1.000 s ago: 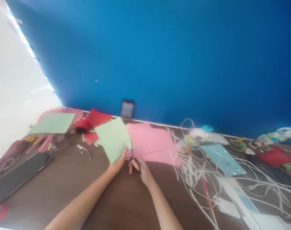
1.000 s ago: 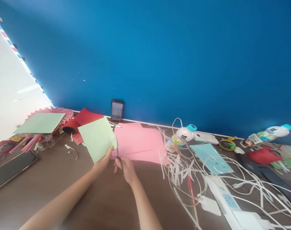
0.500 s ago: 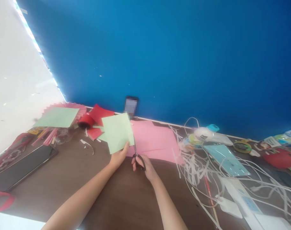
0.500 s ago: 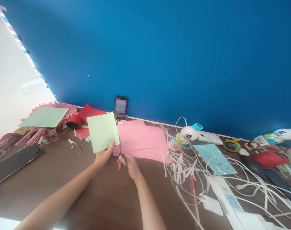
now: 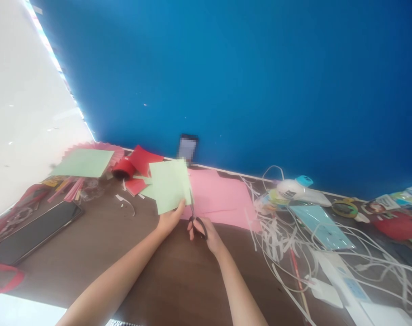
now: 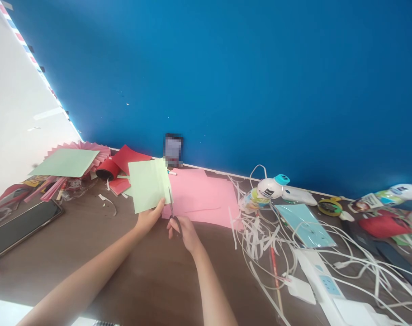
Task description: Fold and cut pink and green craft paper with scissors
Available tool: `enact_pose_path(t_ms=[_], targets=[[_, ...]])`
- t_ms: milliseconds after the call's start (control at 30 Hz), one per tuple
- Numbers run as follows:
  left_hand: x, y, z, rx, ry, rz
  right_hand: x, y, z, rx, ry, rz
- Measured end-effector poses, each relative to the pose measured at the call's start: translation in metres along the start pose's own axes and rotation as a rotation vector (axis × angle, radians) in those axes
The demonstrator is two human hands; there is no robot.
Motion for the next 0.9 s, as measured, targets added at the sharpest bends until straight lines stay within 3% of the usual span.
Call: enact_pose_path(t_ms=[900], targets=[[-0.0007,0.0003,0.0048,-0.029,0.035,0.011,-0.0027,-0.0007,-0.0003,0.008,0.009,-0.024]])
Point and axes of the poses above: each hand's wrist, its own y-axis away from the middle knuckle, its own x-axis out of the palm, z = x × y, the point moved 8 cm from there along -y, towards the middle knuckle, and after that the axes turned 15 degrees about y, right-handed, at the moved point
